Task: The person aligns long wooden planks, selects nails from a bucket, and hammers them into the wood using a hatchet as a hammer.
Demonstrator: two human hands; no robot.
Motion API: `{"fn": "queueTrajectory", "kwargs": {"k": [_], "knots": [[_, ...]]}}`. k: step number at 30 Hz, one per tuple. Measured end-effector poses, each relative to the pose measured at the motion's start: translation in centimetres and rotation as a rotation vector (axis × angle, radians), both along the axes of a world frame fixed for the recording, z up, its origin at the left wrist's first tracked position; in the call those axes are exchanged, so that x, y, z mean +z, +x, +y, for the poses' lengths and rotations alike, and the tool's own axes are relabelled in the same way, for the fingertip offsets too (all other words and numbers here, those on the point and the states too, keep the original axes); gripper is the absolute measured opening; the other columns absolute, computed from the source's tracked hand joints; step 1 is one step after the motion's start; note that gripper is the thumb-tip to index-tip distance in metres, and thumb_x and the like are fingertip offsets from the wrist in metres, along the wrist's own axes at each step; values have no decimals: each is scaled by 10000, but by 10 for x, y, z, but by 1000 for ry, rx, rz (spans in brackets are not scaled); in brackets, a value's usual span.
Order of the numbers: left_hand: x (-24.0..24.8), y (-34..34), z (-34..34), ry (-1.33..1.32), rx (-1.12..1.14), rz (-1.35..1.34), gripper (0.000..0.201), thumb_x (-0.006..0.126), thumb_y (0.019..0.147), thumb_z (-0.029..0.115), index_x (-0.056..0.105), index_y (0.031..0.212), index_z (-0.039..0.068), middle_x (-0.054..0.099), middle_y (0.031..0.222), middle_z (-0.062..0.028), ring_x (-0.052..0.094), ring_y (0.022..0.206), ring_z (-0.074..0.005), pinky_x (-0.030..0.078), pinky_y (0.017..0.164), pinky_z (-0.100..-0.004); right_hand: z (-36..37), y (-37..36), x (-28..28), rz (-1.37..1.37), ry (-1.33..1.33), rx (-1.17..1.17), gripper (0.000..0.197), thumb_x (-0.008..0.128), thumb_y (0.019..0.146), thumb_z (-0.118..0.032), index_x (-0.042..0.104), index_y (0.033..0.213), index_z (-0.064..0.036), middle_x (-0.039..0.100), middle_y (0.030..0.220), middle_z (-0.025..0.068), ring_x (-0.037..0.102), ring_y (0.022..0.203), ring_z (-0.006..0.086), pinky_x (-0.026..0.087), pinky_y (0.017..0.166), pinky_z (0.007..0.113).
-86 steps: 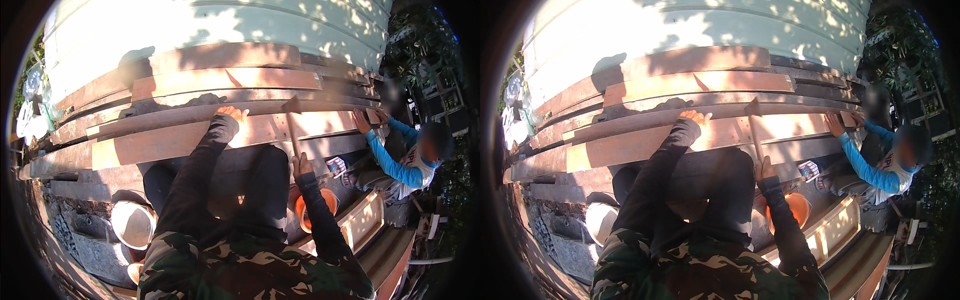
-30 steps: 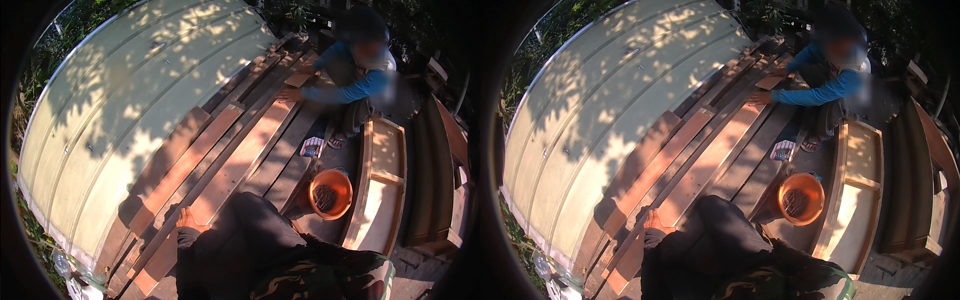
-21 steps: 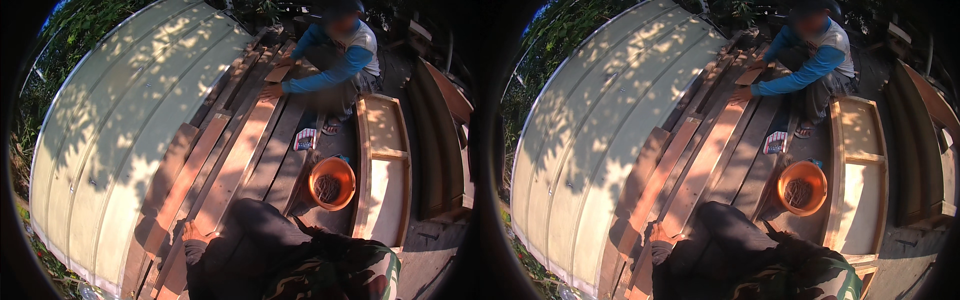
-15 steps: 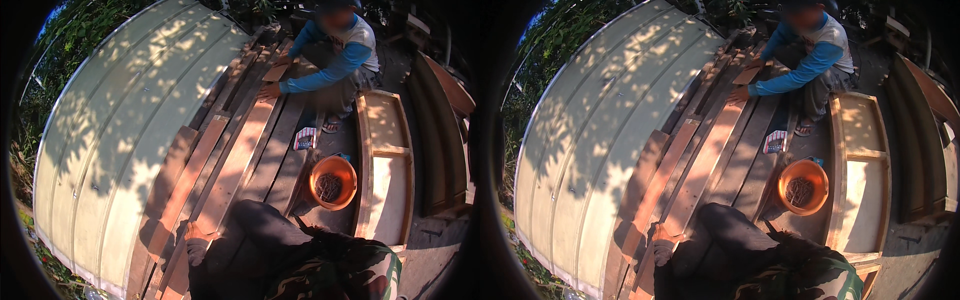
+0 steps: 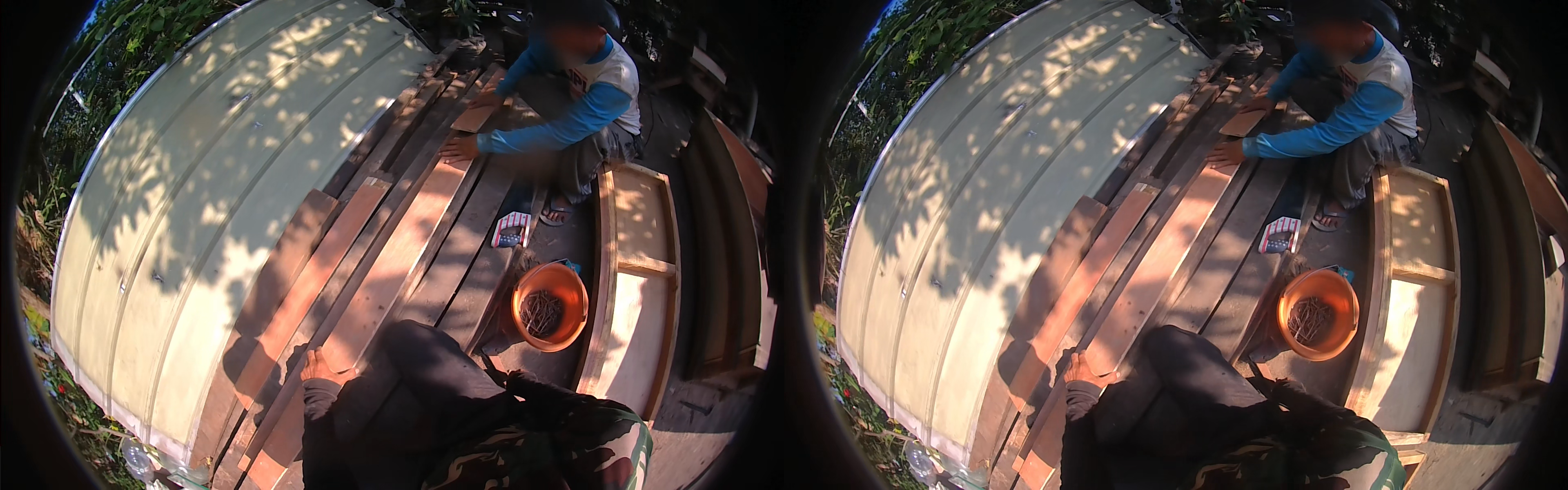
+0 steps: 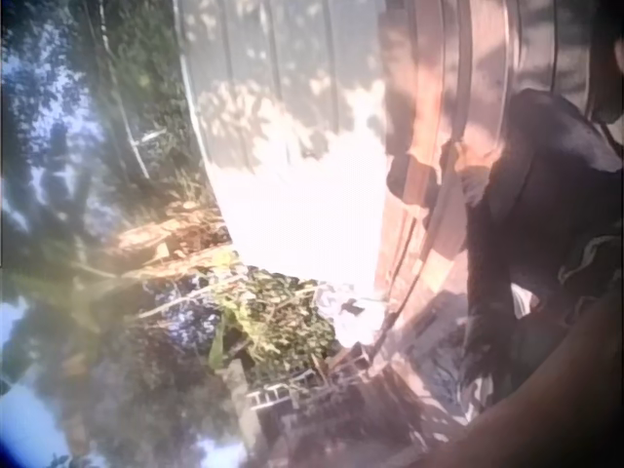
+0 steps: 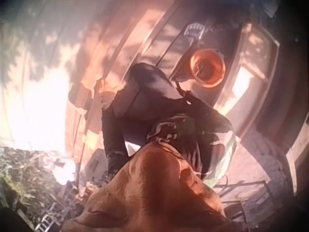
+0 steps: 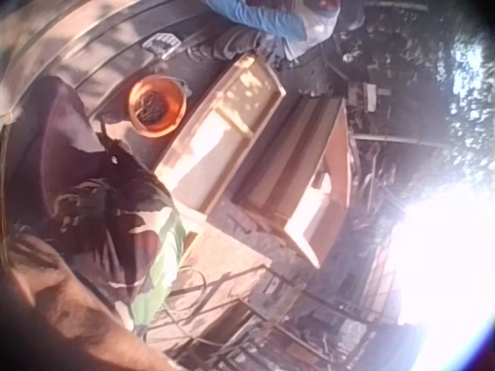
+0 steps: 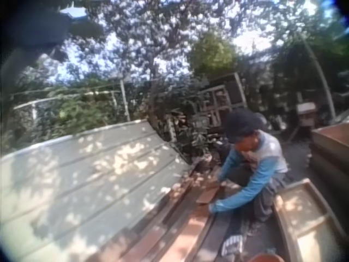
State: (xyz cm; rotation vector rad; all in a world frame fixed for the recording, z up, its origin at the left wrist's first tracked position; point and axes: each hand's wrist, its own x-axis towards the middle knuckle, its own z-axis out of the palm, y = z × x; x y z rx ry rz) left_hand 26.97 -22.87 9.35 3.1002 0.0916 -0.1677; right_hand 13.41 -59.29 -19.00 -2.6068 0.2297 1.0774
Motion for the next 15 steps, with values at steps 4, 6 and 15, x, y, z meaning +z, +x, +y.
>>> {"fn": "queueTrajectory", "kwargs": {"k": [4,6,15], "knots": [[-16,-9,7,66,-63,-134,1080,746,547,599,367,1322,-50,454,1264,-264,488,1140,-405,441,907,-461,2,5,-1,-1,-4,4,394,553,841,-401,631,1018,-59,666,880,194,651,835,345,500,726,445],[-20,-10,9,17,-66,-140,1085,747,554,597,354,1337,-44,444,1268,-286,478,1149,-422,427,917,-479,1,6,-1,2,-11,7,393,553,841,-401,632,1017,-59,666,880,194,651,835,344,501,726,445],[-19,-13,9,44,-69,-213,1055,744,552,564,372,1332,-42,483,1213,-257,508,1076,-394,453,869,-469,0,6,-1,-2,-18,15,388,554,840,-398,636,1011,-59,668,880,192,653,835,341,503,727,441]]}}
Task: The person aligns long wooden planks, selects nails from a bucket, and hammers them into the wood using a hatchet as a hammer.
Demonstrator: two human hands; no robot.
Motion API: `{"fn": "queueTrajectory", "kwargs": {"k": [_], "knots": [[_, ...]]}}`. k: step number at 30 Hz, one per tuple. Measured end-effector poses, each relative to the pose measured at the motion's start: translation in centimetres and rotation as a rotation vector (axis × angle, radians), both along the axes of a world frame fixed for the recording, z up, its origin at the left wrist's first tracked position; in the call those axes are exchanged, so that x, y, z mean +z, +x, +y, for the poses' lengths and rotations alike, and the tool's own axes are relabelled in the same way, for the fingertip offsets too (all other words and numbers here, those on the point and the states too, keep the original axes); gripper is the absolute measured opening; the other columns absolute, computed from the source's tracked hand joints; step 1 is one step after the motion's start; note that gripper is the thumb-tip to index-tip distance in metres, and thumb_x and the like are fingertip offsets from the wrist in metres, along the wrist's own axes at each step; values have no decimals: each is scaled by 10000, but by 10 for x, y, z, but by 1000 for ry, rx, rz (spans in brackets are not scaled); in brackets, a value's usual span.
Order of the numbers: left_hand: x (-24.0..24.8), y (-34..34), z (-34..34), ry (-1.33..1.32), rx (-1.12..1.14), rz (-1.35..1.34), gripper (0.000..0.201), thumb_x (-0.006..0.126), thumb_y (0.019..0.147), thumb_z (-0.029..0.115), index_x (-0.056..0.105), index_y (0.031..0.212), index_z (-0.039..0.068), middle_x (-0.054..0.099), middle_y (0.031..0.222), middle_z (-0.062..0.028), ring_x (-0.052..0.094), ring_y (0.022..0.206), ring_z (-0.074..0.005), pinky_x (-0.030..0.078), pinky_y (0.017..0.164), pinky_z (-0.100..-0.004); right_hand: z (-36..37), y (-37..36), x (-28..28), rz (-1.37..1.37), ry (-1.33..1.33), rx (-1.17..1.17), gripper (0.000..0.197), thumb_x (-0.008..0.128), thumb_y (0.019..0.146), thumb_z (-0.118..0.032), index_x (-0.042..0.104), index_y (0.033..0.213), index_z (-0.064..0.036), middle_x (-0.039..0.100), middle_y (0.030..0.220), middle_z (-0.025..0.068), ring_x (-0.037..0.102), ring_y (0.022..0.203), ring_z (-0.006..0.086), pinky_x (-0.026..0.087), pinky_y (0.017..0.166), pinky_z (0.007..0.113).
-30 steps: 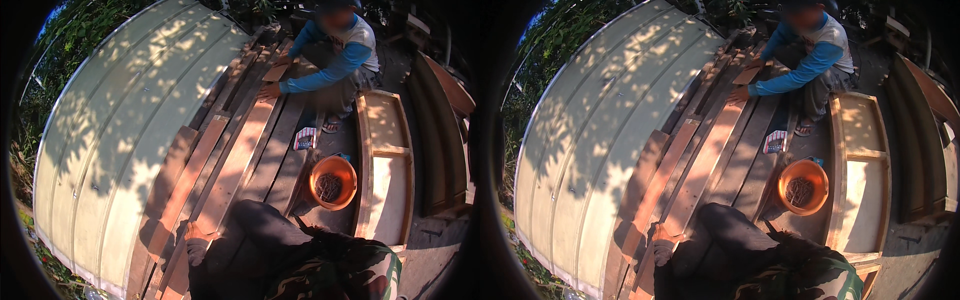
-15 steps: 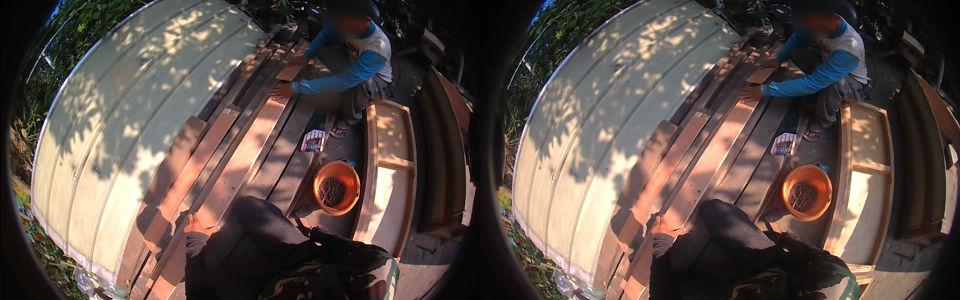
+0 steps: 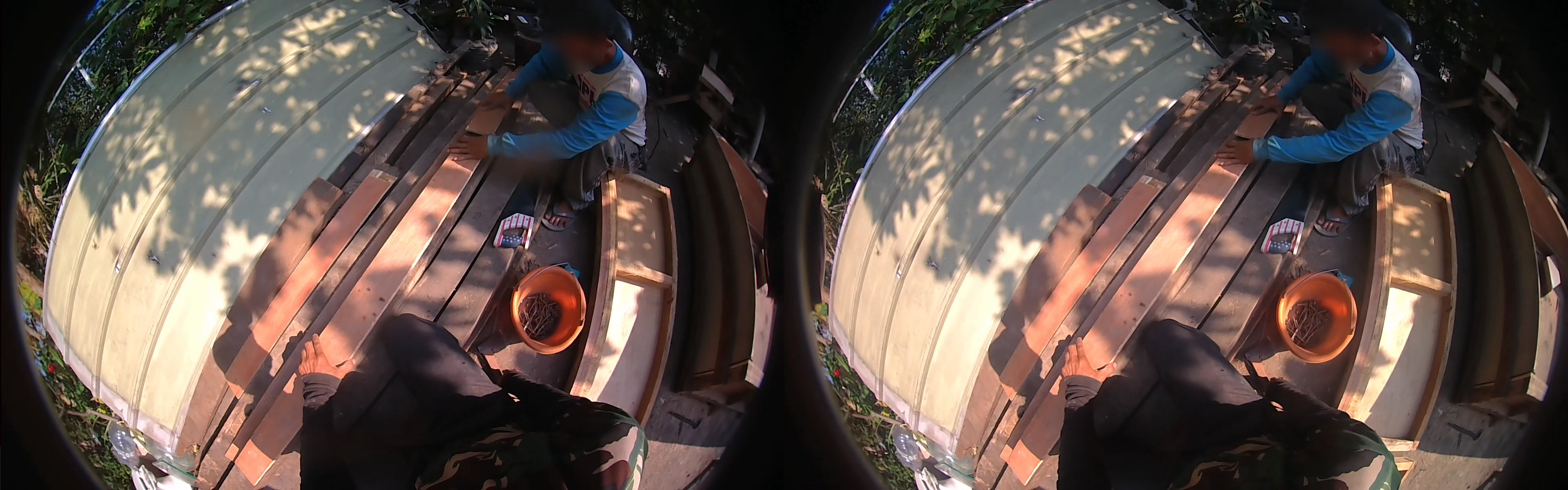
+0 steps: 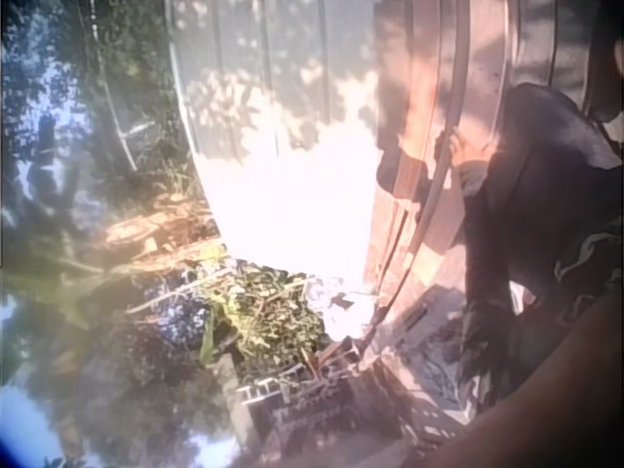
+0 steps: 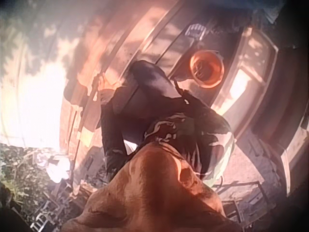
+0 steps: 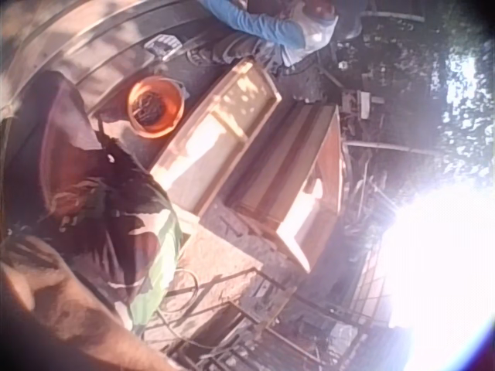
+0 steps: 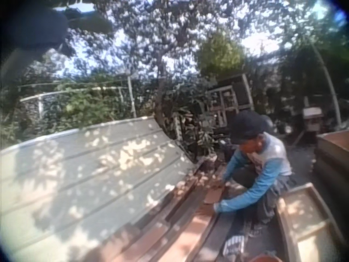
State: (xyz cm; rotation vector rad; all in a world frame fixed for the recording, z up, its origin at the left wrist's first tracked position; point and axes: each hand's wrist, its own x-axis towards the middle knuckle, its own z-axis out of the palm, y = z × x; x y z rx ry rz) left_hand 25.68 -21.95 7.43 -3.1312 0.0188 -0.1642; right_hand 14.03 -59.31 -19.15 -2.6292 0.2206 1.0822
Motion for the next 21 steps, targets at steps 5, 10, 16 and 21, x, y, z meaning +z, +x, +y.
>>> {"fn": "queueTrajectory", "kwargs": {"k": [5,10,16,21], "knots": [[-6,2,0,-31,-24,-23,1053,761,555,555,371,1329,-43,479,1203,-278,514,1078,-427,454,863,-492,-2,-3,0,4,-5,-11,386,554,840,-397,638,1007,-60,668,880,191,654,835,339,505,728,439],[-13,2,2,11,-15,-65,1049,754,532,562,393,1322,-25,491,1199,-228,505,1077,-380,463,845,-465,-3,-1,-1,6,-7,-9,383,555,840,-396,640,1004,-60,669,880,190,656,835,337,506,728,437],[-1,1,-4,-46,-23,-48,1037,777,542,526,382,1316,-40,498,1138,-262,525,1031,-412,462,820,-489,-4,0,-2,13,-9,0,380,555,839,-394,642,1000,-61,670,880,189,657,835,334,508,729,435],[-4,1,-1,-26,-29,-84,1034,769,524,539,402,1300,-38,508,1118,-208,524,1011,-366,476,780,-469,-5,-2,-4,19,-15,11,378,556,839,-393,644,996,-61,671,880,188,658,835,332,510,730,433]]}}
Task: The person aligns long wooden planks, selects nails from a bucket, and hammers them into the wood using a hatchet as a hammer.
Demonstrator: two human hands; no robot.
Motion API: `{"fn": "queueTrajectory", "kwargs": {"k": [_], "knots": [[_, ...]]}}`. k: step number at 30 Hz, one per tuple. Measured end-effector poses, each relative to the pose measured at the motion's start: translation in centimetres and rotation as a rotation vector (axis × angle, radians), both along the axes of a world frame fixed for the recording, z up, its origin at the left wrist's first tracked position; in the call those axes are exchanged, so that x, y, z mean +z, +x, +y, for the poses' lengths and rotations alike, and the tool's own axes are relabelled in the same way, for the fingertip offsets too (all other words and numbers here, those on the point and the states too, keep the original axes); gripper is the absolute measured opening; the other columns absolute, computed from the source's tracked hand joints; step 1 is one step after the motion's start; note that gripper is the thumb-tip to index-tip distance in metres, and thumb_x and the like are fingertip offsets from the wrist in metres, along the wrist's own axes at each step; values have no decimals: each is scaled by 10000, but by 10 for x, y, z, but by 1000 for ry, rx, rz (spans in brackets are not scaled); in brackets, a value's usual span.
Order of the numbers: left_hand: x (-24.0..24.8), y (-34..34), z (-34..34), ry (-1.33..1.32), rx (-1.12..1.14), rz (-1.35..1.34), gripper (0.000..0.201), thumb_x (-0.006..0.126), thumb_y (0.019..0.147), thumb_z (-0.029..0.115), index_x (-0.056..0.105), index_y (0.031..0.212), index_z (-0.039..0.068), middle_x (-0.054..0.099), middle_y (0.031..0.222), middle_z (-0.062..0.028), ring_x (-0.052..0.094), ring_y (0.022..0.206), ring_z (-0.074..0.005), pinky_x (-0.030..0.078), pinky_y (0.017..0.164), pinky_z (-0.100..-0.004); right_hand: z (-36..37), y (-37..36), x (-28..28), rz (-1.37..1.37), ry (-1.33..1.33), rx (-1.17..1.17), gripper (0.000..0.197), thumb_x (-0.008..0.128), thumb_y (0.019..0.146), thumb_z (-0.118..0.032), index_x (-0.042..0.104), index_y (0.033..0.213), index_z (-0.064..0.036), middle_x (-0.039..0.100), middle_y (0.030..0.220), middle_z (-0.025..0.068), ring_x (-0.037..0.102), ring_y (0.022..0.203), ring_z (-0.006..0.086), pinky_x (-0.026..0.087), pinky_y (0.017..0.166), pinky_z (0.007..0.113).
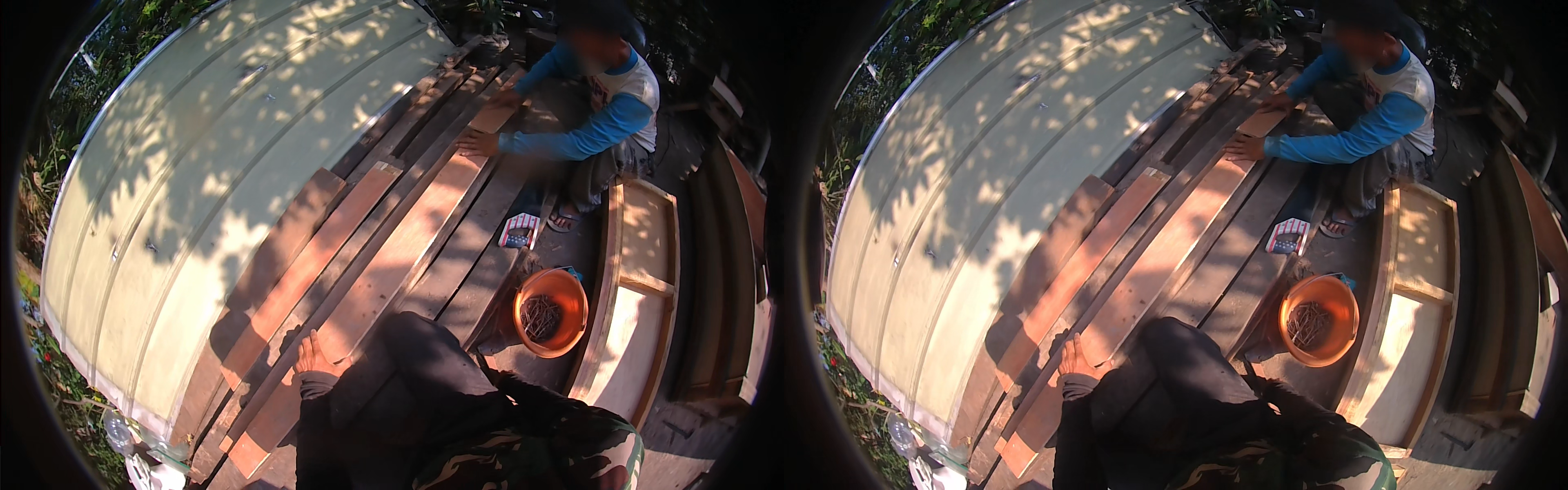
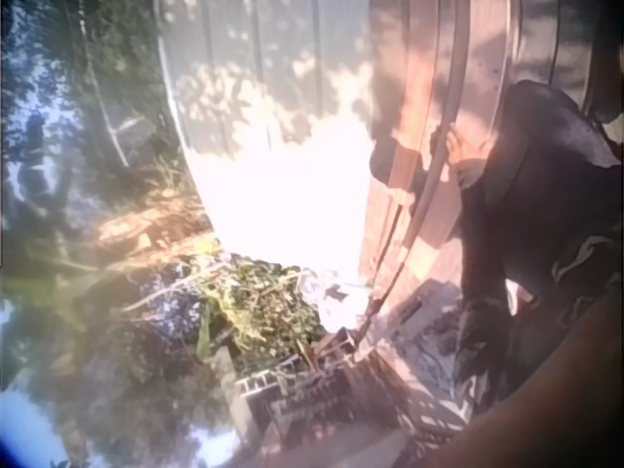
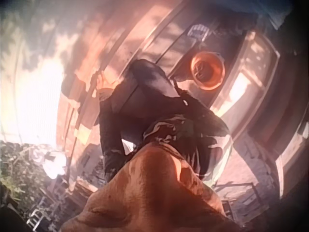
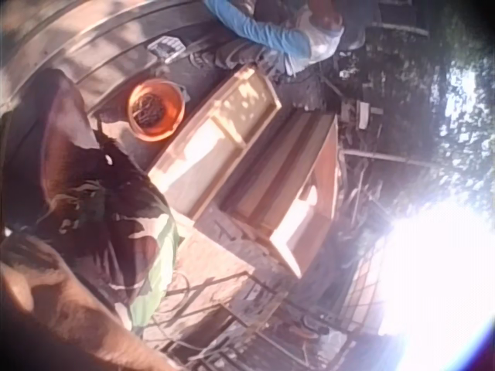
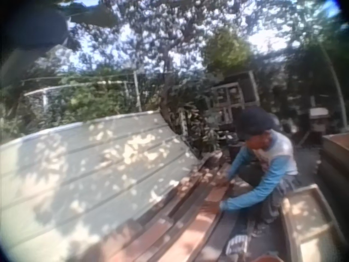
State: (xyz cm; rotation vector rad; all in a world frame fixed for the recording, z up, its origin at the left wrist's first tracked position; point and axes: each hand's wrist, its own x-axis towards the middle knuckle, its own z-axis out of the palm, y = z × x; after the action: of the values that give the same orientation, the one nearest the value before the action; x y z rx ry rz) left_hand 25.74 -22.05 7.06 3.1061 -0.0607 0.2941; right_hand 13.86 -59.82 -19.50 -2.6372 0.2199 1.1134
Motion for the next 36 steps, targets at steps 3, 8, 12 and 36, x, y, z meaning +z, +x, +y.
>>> {"fn": "queueTrajectory", "kwargs": {"k": [3,8,12,36], "knots": [[2,1,-3,21,14,-3,1028,765,515,543,418,1289,-37,514,1112,-181,528,997,-337,487,747,-458,-3,-1,0,2,-8,2,376,556,839,-392,645,994,-61,671,880,187,659,835,331,510,730,432],[3,1,-5,27,32,-17,1029,761,506,540,421,1288,-35,515,1090,-168,531,988,-323,492,730,-453,-5,0,-1,2,-20,12,374,556,838,-391,647,991,-61,672,880,186,660,835,329,512,731,430],[2,0,-4,-11,47,14,1037,767,514,530,387,1315,-9,500,1097,-177,524,998,-343,474,754,-466,-5,1,-2,2,-28,13,372,557,838,-390,649,988,-62,672,880,186,661,835,327,513,732,428],[-22,25,18,-133,99,-262,591,644,729,520,582,1018,8,556,889,-114,565,796,-311,464,657,-444,17,180,205,-1082,474,-145,140,623,840,-187,611,815,-49,614,689,142,629,619,264,490,590,362]]}}
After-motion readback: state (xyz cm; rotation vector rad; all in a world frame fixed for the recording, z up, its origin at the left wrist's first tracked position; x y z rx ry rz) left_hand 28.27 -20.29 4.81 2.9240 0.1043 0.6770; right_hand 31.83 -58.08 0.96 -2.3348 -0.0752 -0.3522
